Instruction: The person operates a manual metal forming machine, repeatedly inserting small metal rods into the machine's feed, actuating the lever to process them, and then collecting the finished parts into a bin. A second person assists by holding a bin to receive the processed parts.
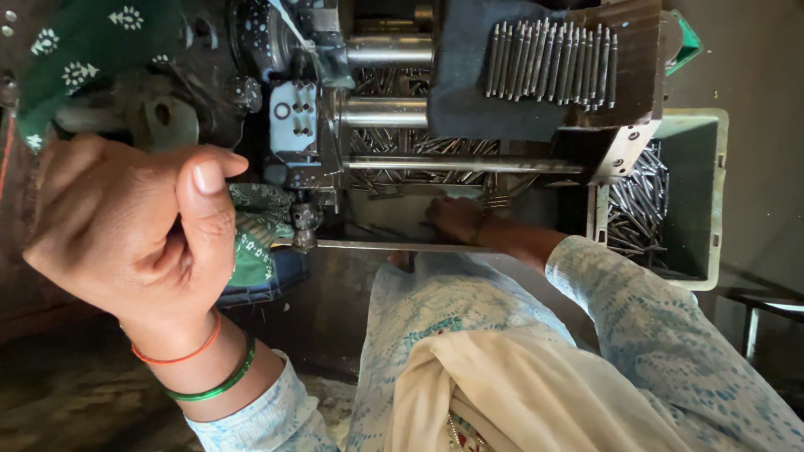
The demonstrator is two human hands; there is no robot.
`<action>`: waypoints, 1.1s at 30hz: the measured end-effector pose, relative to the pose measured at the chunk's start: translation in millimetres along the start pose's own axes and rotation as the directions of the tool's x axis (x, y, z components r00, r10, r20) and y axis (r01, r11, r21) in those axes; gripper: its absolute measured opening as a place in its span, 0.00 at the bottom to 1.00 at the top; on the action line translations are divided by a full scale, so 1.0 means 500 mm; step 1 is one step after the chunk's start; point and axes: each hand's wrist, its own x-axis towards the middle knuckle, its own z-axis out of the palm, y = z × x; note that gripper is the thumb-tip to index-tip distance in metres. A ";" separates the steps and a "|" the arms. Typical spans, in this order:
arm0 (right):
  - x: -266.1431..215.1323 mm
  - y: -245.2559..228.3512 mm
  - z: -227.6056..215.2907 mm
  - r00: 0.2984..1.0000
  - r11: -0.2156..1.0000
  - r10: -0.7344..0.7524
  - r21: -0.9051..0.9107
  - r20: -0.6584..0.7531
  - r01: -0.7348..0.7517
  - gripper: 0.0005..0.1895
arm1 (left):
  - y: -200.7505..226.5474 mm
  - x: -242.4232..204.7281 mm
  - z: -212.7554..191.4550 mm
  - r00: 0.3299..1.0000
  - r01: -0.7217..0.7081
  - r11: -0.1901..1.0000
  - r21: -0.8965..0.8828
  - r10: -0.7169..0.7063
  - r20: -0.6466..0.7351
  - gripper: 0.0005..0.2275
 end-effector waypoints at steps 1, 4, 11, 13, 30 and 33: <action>0.001 0.004 -0.002 1.000 1.000 -0.007 0.028 -0.015 0.007 0.11 | 0.001 -0.001 0.000 1.000 0.008 1.000 0.005 -0.008 -0.005 0.14; 0.000 0.015 0.001 0.999 0.998 0.015 0.065 -0.036 -0.013 0.12 | 0.002 -0.001 0.004 1.000 0.021 1.000 0.006 -0.021 -0.018 0.14; 0.002 0.032 0.065 0.989 0.986 0.039 -0.158 -0.142 -0.062 0.13 | 0.002 -0.001 0.006 0.999 0.021 1.000 -0.010 -0.021 -0.027 0.14; 0.003 0.039 0.075 0.992 0.981 0.030 -0.187 -0.125 -0.053 0.12 | 0.005 -0.001 0.006 0.999 0.022 1.000 -0.019 -0.023 -0.029 0.14; -0.119 -0.088 -0.472 0.712 0.947 0.029 -0.209 -0.701 -0.245 0.09 | 0.016 0.028 0.002 0.998 -0.019 0.998 -0.057 0.016 -0.056 0.10; -0.123 -0.013 -0.571 0.550 0.844 0.344 -0.007 -0.761 -0.537 0.28 | 0.016 0.028 -0.001 0.998 -0.025 0.997 -0.070 0.021 -0.061 0.10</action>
